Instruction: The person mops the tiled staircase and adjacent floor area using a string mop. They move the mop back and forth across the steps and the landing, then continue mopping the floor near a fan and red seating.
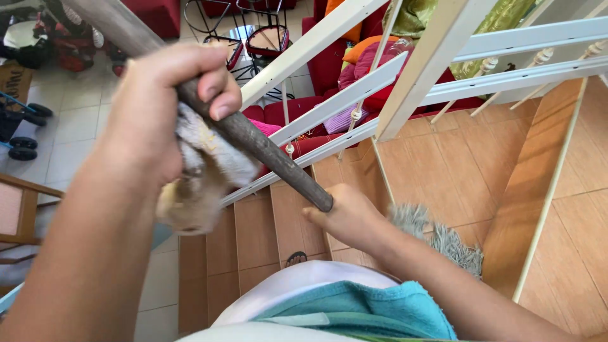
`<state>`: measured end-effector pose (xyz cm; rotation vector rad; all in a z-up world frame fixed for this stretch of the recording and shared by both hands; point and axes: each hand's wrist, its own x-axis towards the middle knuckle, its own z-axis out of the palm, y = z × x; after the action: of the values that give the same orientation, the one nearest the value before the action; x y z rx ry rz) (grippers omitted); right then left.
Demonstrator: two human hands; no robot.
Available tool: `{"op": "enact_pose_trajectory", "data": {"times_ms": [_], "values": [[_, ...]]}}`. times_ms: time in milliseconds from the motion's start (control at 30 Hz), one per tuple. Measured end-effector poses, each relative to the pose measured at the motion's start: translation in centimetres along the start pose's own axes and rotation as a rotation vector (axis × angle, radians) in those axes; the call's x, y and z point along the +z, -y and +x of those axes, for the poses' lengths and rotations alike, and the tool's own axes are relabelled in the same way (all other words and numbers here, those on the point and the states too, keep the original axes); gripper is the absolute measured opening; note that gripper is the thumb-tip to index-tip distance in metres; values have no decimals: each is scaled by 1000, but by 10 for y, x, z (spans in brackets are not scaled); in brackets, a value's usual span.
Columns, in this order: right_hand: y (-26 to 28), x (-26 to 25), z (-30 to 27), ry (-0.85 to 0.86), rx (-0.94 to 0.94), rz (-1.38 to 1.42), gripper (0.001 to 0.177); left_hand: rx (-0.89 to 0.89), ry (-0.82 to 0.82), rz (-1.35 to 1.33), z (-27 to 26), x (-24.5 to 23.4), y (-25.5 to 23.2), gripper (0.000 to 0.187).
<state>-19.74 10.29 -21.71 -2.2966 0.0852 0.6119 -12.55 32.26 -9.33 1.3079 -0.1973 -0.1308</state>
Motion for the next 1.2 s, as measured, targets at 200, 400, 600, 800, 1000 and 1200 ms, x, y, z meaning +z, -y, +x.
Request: {"op": "enact_pose_trajectory", "data": {"times_ms": [200, 400, 600, 800, 1000, 1200], "values": [[6, -2, -10, -88, 104, -104, 25, -1, -37, -121, -7, 8, 11, 27], [1, -8, 7, -288, 35, -196, 14, 159, 25, -29, -46, 17, 1, 29], [-31, -12, 64, -291, -325, -324, 17, 182, -96, 244, -97, 23, 43, 28], [-32, 12, 64, -96, -358, -415, 14, 56, -261, 166, -131, 9, 58, 36], [-29, 19, 60, -25, -354, -466, 14, 27, -333, 90, -146, 5, 63, 36], [-20, -1, 77, 121, -391, -315, 8, 56, -294, 172, -124, -1, 52, 39]]}}
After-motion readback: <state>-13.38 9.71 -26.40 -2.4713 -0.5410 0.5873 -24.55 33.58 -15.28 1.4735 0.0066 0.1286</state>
